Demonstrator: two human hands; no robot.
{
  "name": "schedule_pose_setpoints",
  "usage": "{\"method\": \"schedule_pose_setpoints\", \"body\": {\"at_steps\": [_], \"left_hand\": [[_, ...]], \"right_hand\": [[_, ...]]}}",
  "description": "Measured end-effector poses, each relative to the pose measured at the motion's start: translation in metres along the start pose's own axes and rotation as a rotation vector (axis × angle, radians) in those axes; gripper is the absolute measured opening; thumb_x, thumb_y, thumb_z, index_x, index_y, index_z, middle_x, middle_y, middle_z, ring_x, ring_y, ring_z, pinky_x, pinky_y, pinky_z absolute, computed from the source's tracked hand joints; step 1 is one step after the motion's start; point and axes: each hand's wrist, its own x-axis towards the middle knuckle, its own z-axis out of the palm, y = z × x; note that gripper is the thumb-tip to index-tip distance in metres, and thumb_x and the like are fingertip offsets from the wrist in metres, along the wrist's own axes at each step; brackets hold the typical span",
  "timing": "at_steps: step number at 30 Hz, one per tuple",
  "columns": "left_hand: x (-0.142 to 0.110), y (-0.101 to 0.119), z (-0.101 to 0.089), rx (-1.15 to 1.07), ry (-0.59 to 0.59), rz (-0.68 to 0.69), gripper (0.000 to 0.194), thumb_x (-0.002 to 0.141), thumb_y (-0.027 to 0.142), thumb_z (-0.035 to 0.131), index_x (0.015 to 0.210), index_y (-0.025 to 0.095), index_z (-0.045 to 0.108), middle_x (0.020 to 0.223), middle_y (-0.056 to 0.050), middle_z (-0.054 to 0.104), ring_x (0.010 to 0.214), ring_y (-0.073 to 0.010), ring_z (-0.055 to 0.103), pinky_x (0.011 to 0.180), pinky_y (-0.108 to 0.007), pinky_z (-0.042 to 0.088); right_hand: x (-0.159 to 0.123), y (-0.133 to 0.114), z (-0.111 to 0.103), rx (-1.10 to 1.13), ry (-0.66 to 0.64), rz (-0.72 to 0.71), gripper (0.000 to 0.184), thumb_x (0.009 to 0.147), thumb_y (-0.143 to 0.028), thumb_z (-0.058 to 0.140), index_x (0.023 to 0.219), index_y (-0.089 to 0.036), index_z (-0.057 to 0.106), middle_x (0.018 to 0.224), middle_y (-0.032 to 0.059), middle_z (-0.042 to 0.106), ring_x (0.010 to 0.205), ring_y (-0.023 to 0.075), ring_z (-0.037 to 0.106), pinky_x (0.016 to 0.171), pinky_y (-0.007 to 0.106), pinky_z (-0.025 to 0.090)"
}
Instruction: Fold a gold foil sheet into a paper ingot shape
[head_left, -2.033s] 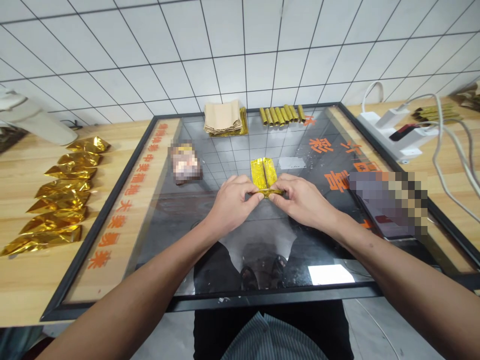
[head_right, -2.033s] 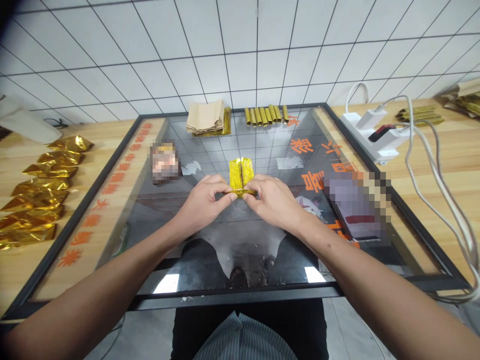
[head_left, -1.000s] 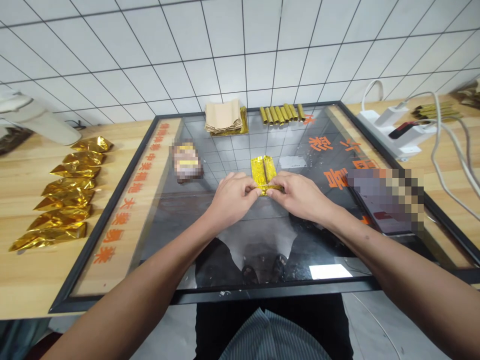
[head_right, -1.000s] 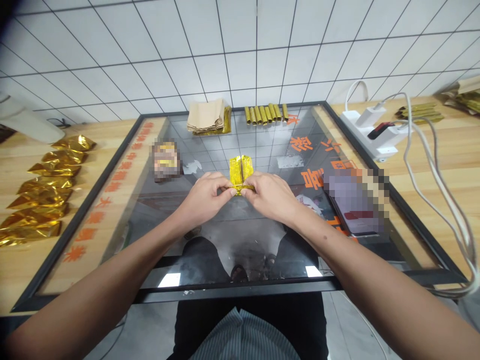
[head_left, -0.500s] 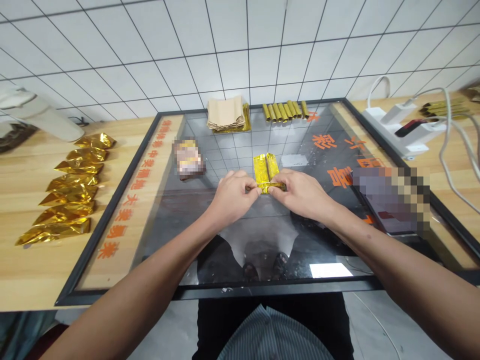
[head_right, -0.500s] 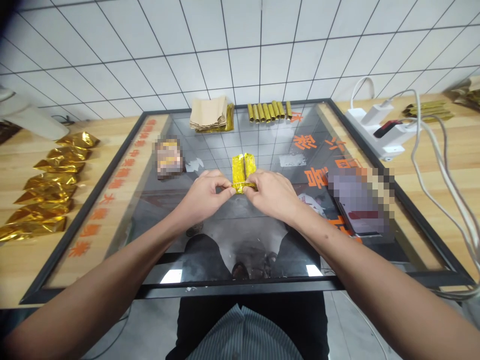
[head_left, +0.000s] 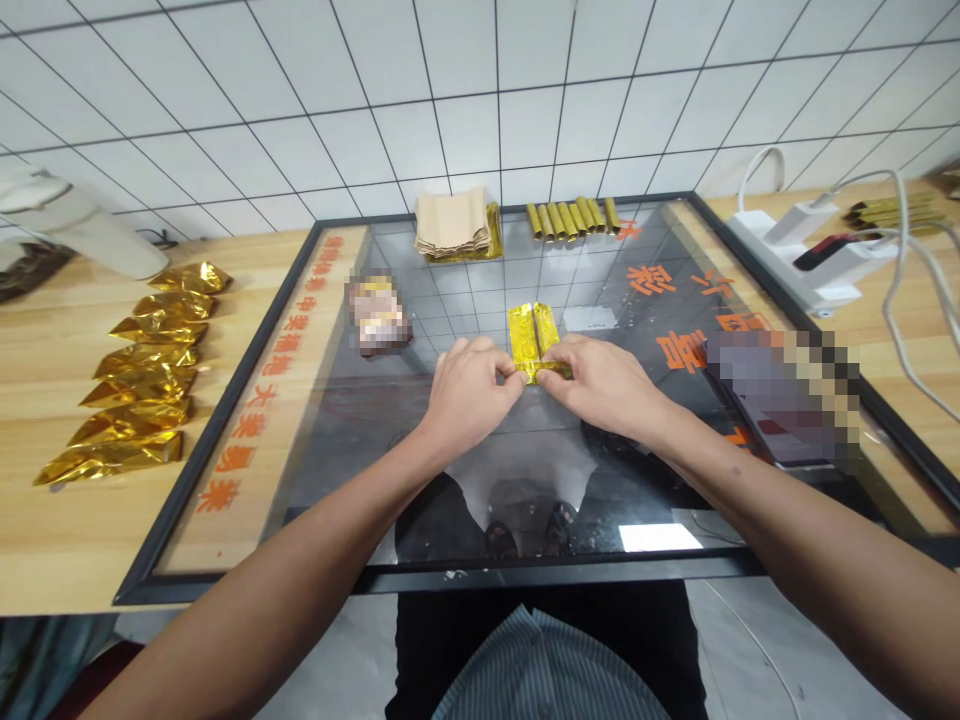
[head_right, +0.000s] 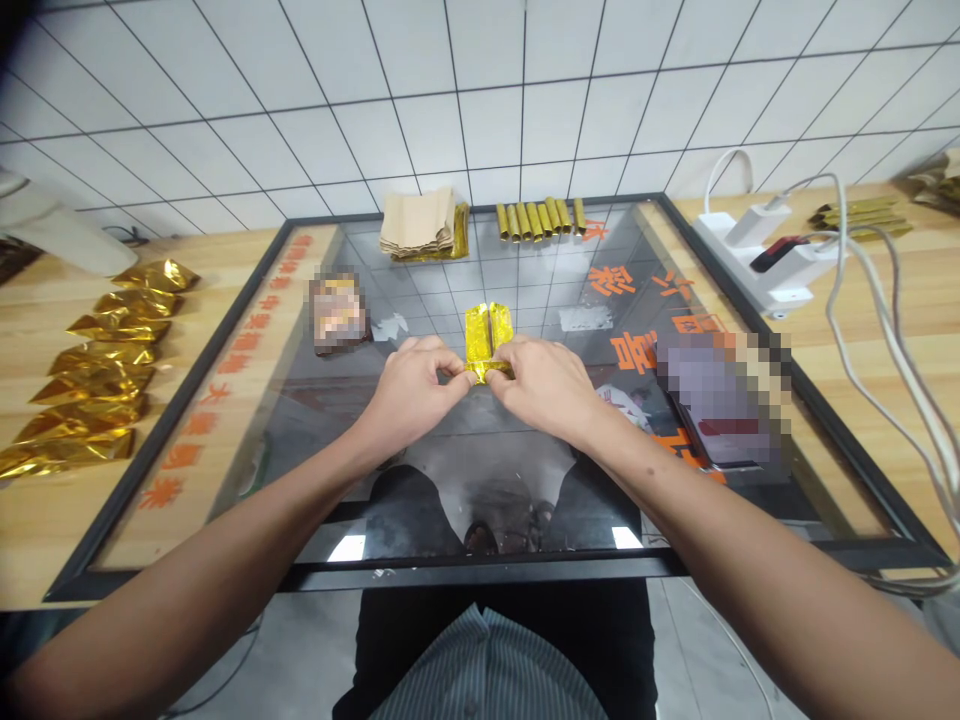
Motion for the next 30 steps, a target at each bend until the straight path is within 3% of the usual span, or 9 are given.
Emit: {"method": "schedule_pose_setpoints", "body": {"at_steps": [14, 30], "left_hand": [[-0.002, 0.011, -0.002, 0.072, -0.004, -0.054, 0.017, 0.091, 0.019, 0.071, 0.074, 0.023, 0.071, 0.095, -0.003, 0.072, 0.103, -0.0266, 0.062, 0.095, -0.044, 0.048], [-0.004, 0.009, 0.004, 0.105, 0.04, -0.065, 0.015, 0.09, 0.021, 0.073, 0.077, 0.024, 0.067, 0.096, -0.002, 0.071, 0.1, -0.0269, 0.061, 0.087, -0.042, 0.044]], "right_hand": [[0.001, -0.008, -0.005, -0.054, -0.043, 0.059, 0.023, 0.1, -0.036, 0.059, 0.098, -0.022, 0.076, 0.114, 0.0083, 0.08, 0.1, 0.0278, 0.073, 0.072, 0.035, 0.039], [0.002, -0.012, -0.007, -0.048, -0.063, 0.08, 0.023, 0.098, -0.034, 0.058, 0.098, -0.022, 0.078, 0.117, 0.0083, 0.081, 0.097, 0.0271, 0.073, 0.072, 0.035, 0.04]]}}
